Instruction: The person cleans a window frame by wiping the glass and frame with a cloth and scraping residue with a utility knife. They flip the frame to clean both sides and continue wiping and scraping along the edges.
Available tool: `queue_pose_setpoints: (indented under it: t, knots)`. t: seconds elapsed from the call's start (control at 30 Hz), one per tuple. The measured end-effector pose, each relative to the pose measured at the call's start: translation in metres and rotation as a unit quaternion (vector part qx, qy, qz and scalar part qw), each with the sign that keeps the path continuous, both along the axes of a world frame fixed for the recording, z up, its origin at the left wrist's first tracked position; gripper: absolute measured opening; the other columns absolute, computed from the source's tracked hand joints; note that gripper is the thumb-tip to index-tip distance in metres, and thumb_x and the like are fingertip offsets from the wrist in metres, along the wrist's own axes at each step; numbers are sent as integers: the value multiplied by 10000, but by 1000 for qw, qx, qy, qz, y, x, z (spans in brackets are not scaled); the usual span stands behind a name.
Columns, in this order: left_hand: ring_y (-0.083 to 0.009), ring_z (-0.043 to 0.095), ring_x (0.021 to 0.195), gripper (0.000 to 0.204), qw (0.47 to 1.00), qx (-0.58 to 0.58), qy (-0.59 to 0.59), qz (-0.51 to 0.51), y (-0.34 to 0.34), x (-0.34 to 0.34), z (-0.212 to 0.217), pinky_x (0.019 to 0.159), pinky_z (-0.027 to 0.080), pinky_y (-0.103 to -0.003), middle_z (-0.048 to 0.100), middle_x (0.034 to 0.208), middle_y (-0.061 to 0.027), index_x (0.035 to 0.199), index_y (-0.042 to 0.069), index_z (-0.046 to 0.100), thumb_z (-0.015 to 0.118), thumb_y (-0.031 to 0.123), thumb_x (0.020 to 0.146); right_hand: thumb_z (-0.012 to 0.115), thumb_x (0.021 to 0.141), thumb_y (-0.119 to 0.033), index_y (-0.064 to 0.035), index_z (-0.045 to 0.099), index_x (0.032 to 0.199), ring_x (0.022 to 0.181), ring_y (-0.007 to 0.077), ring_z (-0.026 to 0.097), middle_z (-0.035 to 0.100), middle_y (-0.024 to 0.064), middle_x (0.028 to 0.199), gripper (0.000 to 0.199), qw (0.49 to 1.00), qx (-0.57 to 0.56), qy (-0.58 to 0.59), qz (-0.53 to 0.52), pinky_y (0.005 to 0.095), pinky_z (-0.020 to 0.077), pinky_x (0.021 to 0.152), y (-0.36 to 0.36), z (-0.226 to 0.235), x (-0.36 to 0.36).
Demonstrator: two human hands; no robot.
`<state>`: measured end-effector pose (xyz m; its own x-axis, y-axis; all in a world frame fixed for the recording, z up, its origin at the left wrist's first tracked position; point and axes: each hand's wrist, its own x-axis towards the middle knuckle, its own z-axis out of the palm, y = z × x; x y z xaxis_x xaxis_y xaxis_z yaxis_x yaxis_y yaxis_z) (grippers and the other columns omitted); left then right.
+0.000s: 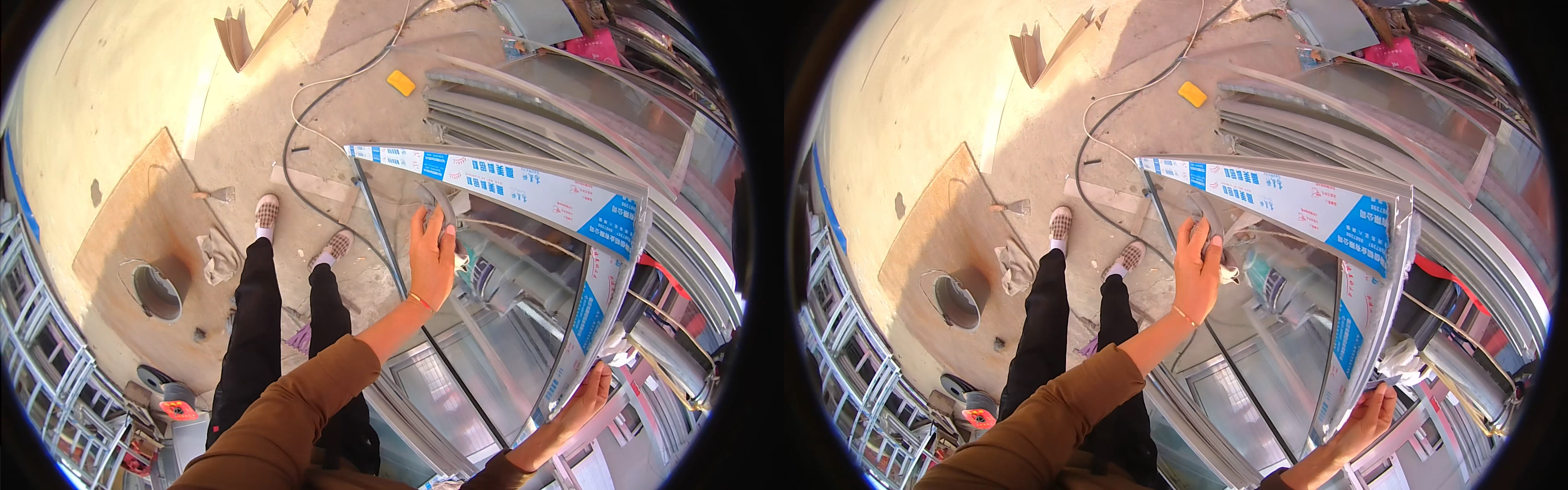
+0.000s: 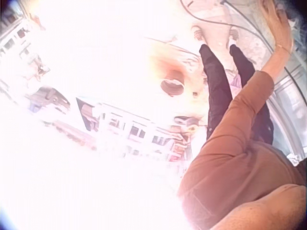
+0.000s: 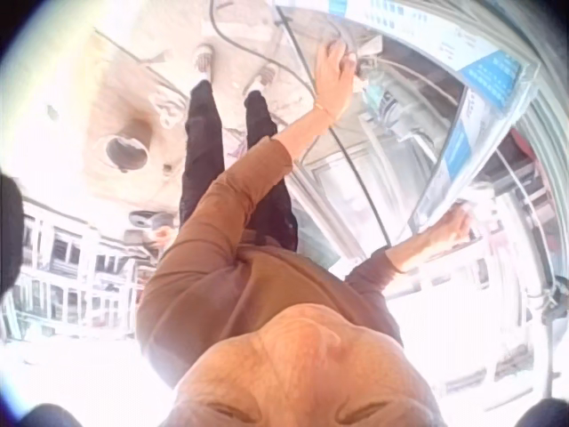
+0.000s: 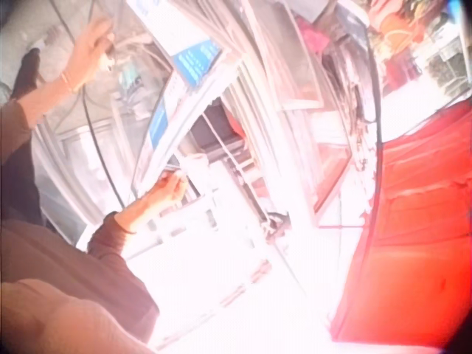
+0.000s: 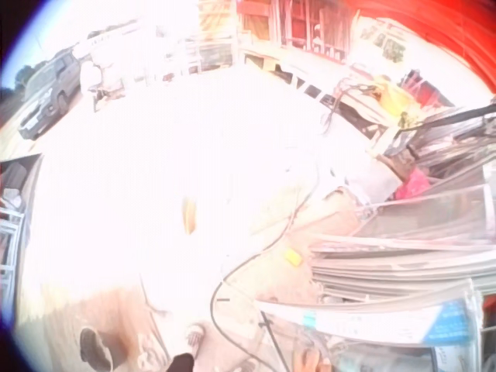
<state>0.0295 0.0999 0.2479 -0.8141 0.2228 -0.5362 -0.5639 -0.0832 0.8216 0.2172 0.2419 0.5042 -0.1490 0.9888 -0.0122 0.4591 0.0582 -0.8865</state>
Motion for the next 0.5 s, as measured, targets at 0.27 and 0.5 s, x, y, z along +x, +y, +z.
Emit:
queue_pose_setpoints:
  t: [0.27, 0.5]
  knots:
    - [-155, 615, 909, 376, 971, 93, 75, -208, -86, -86, 46, 814, 521, -298, 584, 1322, -123, 1399, -49, 592, 629, 93, 1054, 681, 1063, -147, -47, 655, 938, 611, 25, 476, 585, -38, 731, 163, 962, 139, -236, -19, 201, 336, 546, 11, 1, -7]
    - [-141, 605, 1062, 346, 962, -45, 90, -255, -134, -218, 39, 923, 492, -257, 618, 1277, -85, 1361, -55, 615, 632, 98, 1051, 670, 1060, -126, -15, 635, 934, 614, 50, 482, 565, -20, 718, 172, 938, 166, -301, -43, 229, 368, 556, -7, 6, -32]
